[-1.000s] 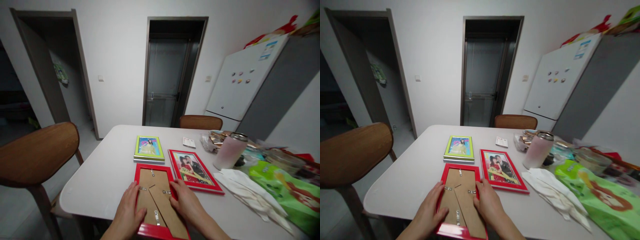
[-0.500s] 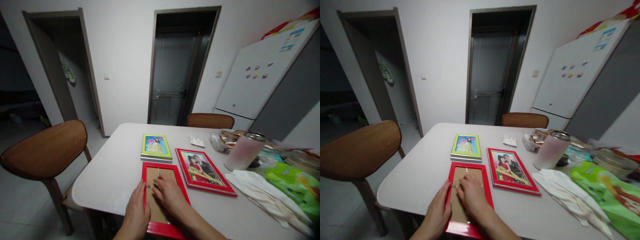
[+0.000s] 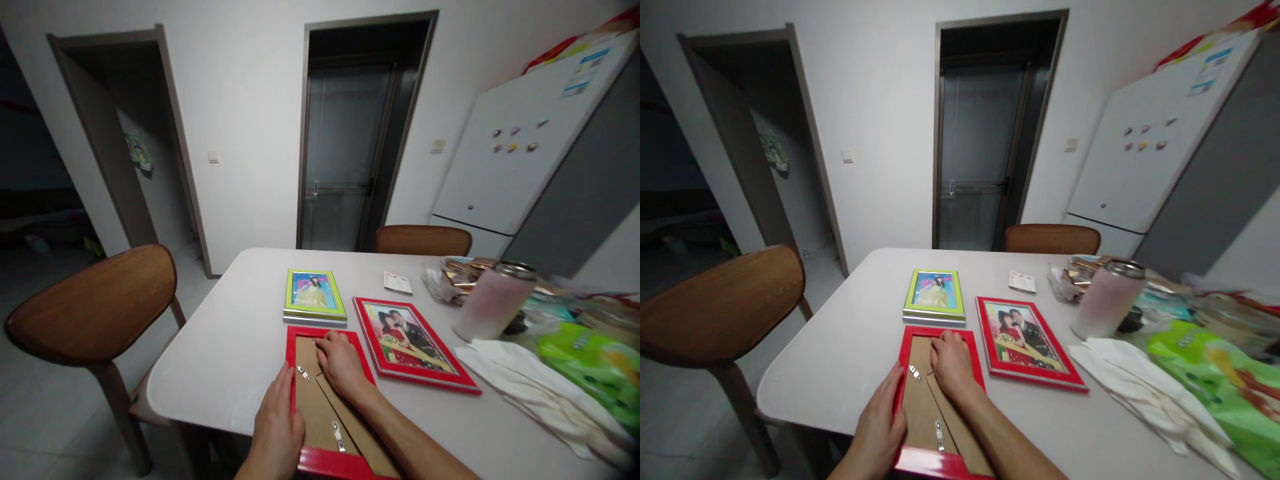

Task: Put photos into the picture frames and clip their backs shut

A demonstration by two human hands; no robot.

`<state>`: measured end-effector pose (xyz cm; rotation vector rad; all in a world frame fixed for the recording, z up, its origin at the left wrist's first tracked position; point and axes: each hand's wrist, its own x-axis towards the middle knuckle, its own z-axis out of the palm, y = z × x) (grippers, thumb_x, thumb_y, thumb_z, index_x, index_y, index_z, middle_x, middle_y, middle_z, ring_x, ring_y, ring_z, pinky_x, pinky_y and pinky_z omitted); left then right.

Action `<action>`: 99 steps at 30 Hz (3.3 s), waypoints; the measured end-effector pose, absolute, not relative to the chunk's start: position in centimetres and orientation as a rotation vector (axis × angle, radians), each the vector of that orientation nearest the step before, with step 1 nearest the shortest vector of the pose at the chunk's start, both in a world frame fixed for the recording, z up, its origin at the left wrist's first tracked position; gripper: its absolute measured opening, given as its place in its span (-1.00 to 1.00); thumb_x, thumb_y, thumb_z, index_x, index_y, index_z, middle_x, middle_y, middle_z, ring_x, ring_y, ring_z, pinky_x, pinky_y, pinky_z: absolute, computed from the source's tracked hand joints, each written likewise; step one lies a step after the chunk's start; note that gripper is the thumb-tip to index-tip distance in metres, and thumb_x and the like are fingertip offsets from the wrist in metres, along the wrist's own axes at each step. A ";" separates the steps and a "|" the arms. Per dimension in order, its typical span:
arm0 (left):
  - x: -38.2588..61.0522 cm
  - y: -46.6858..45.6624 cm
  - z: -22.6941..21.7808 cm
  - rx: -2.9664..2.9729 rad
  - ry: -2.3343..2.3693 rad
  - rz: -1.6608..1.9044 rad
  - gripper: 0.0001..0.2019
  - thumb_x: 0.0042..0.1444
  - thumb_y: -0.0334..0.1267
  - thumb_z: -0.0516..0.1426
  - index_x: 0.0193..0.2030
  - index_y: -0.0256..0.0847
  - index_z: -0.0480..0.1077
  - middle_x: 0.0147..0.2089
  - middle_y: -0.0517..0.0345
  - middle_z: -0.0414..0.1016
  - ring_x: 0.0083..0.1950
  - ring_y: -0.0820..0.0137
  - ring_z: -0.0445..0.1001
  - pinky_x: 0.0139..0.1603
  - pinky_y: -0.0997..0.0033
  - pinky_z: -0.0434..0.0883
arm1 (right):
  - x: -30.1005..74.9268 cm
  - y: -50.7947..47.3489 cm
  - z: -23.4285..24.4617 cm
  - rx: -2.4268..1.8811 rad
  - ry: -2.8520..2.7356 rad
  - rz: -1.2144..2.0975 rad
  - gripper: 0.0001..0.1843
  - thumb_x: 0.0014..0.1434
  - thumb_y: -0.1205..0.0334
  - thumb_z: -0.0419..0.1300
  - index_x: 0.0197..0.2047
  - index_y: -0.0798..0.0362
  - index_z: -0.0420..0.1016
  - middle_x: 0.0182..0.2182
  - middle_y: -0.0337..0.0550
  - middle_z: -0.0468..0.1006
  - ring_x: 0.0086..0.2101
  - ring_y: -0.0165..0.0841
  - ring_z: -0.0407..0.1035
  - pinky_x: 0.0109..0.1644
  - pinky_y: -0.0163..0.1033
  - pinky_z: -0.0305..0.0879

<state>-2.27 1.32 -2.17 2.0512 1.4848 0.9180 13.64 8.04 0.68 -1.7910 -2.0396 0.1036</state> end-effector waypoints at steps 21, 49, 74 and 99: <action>-2.5 1.2 -2.1 1.976 1.438 0.993 -0.47 -0.08 -0.44 -0.04 0.13 -0.34 0.08 0.17 -0.02 0.12 0.17 0.30 0.09 0.17 0.24 0.05 | 16.0 -0.3 3.0 -1.645 -2.157 0.428 -0.61 -0.12 0.19 0.14 -0.14 0.01 0.38 -0.16 -0.06 0.34 -0.17 -0.27 0.21 -0.09 -0.21 0.10; -15.0 5.4 0.7 1.286 1.537 0.975 -0.62 -0.19 -0.11 0.11 -0.22 -0.27 0.27 -0.49 0.21 0.44 -0.40 0.26 0.47 -0.34 0.34 0.36 | 20.0 0.9 1.0 -2.009 -1.704 0.313 -0.46 -0.13 0.33 0.01 0.01 0.17 0.23 -0.11 0.07 0.41 -0.14 -0.19 0.32 -0.12 -0.20 0.19; -6.2 -0.4 4.7 1.755 1.497 1.233 -0.55 -0.04 -0.34 -0.04 0.06 -0.27 0.07 -0.37 0.16 0.32 -0.39 0.37 0.36 -0.43 0.45 0.33 | 20.8 1.7 2.6 -1.874 -1.563 0.610 -0.36 -0.09 0.18 0.00 0.08 0.29 0.13 -0.53 -0.17 0.45 -0.50 -0.32 0.34 -0.40 -0.29 0.21; -5.3 0.2 0.9 2.456 1.220 1.076 -0.37 -0.23 -0.54 -0.05 0.10 -0.31 0.13 0.16 -0.10 0.12 0.17 0.17 0.07 0.12 0.03 0.10 | 8.6 4.1 4.9 -1.085 -1.110 1.427 -0.65 -0.13 0.28 0.08 -0.20 0.17 0.37 -0.62 -0.30 0.38 -0.67 -0.55 0.16 -0.63 -0.42 0.09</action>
